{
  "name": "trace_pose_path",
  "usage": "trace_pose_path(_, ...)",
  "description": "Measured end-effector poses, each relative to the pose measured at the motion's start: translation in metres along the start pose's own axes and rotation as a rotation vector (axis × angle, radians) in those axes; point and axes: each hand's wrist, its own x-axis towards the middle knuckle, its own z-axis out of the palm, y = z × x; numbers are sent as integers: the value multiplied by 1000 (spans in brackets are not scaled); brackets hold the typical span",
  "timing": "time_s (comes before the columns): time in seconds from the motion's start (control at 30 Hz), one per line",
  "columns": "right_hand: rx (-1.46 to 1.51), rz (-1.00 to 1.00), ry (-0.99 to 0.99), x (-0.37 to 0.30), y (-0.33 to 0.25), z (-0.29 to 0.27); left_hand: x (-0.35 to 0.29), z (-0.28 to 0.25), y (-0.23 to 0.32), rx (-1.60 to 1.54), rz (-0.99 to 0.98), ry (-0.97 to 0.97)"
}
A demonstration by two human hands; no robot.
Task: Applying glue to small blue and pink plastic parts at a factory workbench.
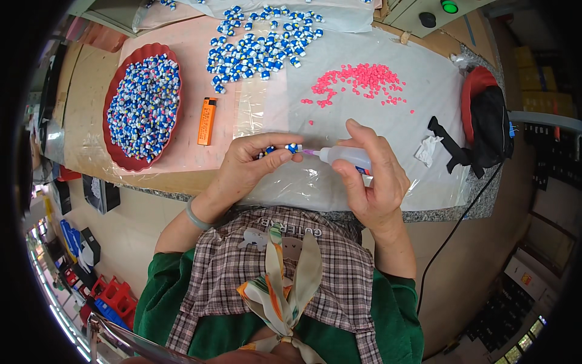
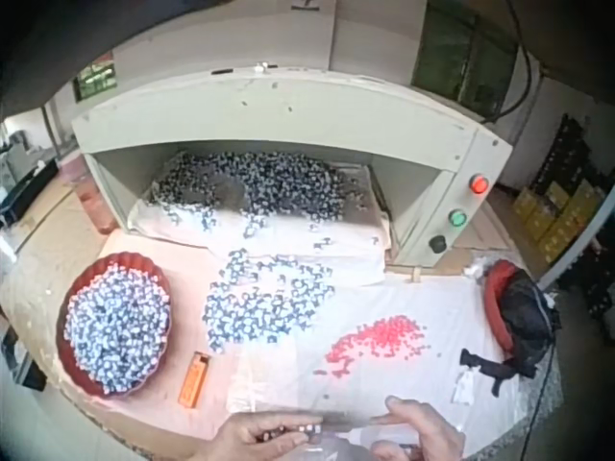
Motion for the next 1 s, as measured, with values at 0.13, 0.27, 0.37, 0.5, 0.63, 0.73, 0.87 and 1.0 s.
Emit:
trace_pose_path(0.13,-26,-2,-16,2,-2,1,0,1,-1,-15,-9,1)
trace_pose_path(0.27,-26,-1,-40,2,-3,1,0,0,-1,-23,-11,-1)
trace_pose_path(0.37,-59,-95,-26,4,-1,3,0,0,-2,-1,-2,-2)
trace_pose_path(0.5,-80,-110,-36,5,-4,2,1,-1,-5,-11,8,-6)
trace_pose_path(0.63,-65,-83,-61,5,-2,1,1,-1,-6,2,36,-1)
trace_pose_path(0.73,193,128,-10,1,7,0,0,-2,-5,-5,19,2)
trace_pose_path(0.87,683,458,50,9,23,2,-2,-7,-9,2,4,21)
trace_pose_path(1.0,749,592,-69,9,44,8,-8,-12,-6,53,-44,32)
